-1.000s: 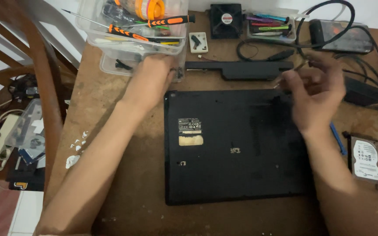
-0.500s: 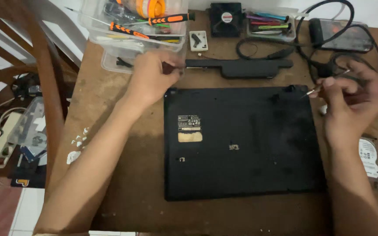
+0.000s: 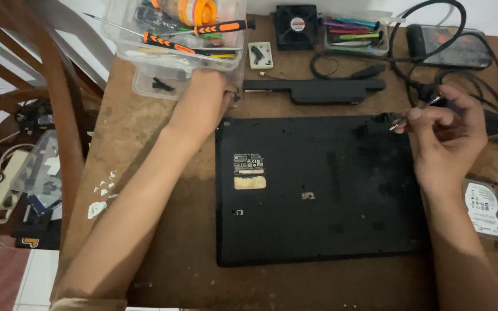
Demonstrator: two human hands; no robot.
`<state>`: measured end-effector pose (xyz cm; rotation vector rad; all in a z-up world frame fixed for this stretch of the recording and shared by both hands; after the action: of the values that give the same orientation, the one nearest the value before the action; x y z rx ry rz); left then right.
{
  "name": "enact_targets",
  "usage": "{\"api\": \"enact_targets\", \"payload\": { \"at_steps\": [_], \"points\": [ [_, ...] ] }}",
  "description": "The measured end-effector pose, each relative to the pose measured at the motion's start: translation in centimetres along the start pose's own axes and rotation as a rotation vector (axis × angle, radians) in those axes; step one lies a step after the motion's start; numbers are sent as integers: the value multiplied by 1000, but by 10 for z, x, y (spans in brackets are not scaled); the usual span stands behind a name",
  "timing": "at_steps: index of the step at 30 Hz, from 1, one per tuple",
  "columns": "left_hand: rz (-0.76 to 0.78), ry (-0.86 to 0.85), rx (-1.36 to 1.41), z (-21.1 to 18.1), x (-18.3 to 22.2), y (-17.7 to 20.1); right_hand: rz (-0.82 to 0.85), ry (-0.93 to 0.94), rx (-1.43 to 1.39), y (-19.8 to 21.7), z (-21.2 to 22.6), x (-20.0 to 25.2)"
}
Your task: Repairing a laptop by manipulating internal components and screws
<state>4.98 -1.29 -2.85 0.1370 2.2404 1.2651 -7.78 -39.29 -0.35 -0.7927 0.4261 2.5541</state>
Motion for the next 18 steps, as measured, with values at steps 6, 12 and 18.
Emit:
{"api": "enact_targets", "payload": {
  "at_steps": [6,12,18],
  "points": [
    [-59,23,-123,11,-4,-23,-46,-42,17,1,-6,1],
    [28,121,-142,-7,-6,-11,20,24,26,-1,1,1],
    [26,182,-92,-4,-8,-16,22,7,39,-2,8,1]
  ]
}}
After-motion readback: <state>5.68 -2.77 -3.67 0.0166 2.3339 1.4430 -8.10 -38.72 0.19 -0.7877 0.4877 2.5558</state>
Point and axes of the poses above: each hand's wrist, its own x-axis away from the middle knuckle, its own y-axis out of the back of the hand, z = x × y, the point moved 3 cm from there along -x, towards the middle knuckle, and after that the axes turned 9 degrees about -z, right-handed, at the moved point
